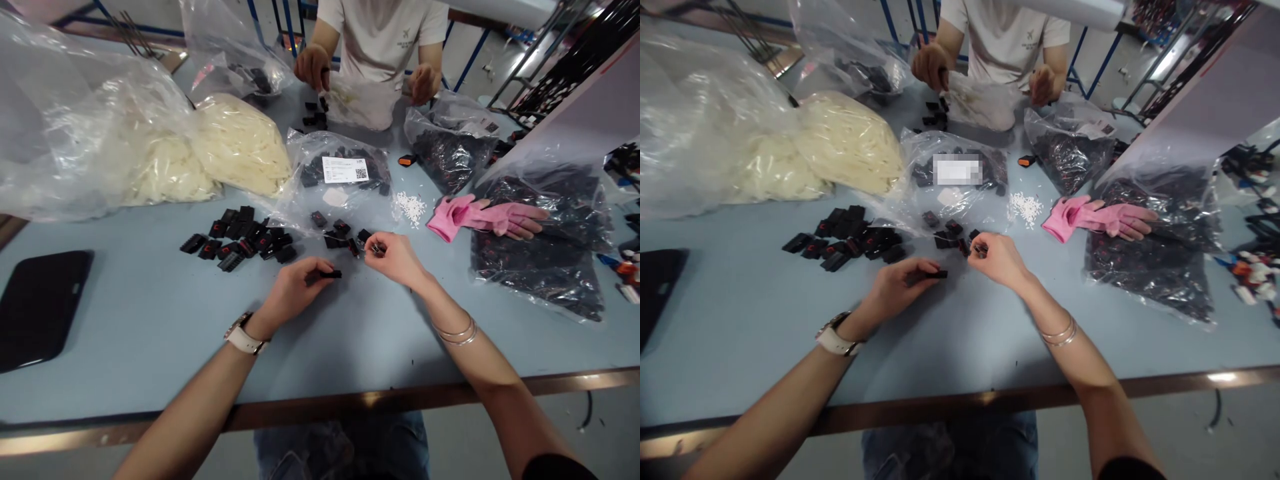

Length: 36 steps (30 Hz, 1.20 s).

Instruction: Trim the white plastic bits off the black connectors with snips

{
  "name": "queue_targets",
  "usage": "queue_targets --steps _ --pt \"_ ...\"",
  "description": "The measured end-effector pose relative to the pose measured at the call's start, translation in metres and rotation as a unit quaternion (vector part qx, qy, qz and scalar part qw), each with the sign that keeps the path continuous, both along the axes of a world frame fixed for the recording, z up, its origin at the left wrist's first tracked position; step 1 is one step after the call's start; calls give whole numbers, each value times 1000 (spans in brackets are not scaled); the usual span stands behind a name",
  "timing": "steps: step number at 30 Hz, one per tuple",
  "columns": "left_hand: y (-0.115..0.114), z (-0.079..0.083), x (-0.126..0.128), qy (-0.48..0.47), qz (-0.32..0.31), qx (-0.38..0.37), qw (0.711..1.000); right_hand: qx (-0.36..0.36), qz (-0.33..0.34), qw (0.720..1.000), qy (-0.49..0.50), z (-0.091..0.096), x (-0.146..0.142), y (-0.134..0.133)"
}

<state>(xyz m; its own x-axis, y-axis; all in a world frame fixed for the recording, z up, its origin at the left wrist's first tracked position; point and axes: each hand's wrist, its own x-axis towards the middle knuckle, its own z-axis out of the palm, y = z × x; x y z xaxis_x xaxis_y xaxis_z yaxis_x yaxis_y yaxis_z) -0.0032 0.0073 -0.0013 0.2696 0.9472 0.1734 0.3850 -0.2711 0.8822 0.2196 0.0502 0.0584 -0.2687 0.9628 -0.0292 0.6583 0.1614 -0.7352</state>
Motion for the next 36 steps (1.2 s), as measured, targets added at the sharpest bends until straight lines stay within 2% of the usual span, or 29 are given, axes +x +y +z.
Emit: queue_targets --steps 3,8,10,16,28,31,36 --pt "0 0 0 -7 30 -3 1000 0 10 998 68 -3 -9 -7" --pt "-1 1 2 -29 77 -17 996 -127 26 979 158 -9 -23 -19" --pt "-2 3 3 -24 85 -17 996 -155 41 972 171 -13 -27 -22" --pt "-4 6 5 -16 78 1 997 -60 48 985 152 -22 -33 -24" --pt "-6 3 7 -32 66 20 997 11 70 996 51 -22 -35 -30" --pt "-6 5 7 -33 71 0 997 69 108 992 11 -27 -33 -33" --pt "-5 7 8 -39 88 -34 995 141 180 964 -131 -30 -27 -35"
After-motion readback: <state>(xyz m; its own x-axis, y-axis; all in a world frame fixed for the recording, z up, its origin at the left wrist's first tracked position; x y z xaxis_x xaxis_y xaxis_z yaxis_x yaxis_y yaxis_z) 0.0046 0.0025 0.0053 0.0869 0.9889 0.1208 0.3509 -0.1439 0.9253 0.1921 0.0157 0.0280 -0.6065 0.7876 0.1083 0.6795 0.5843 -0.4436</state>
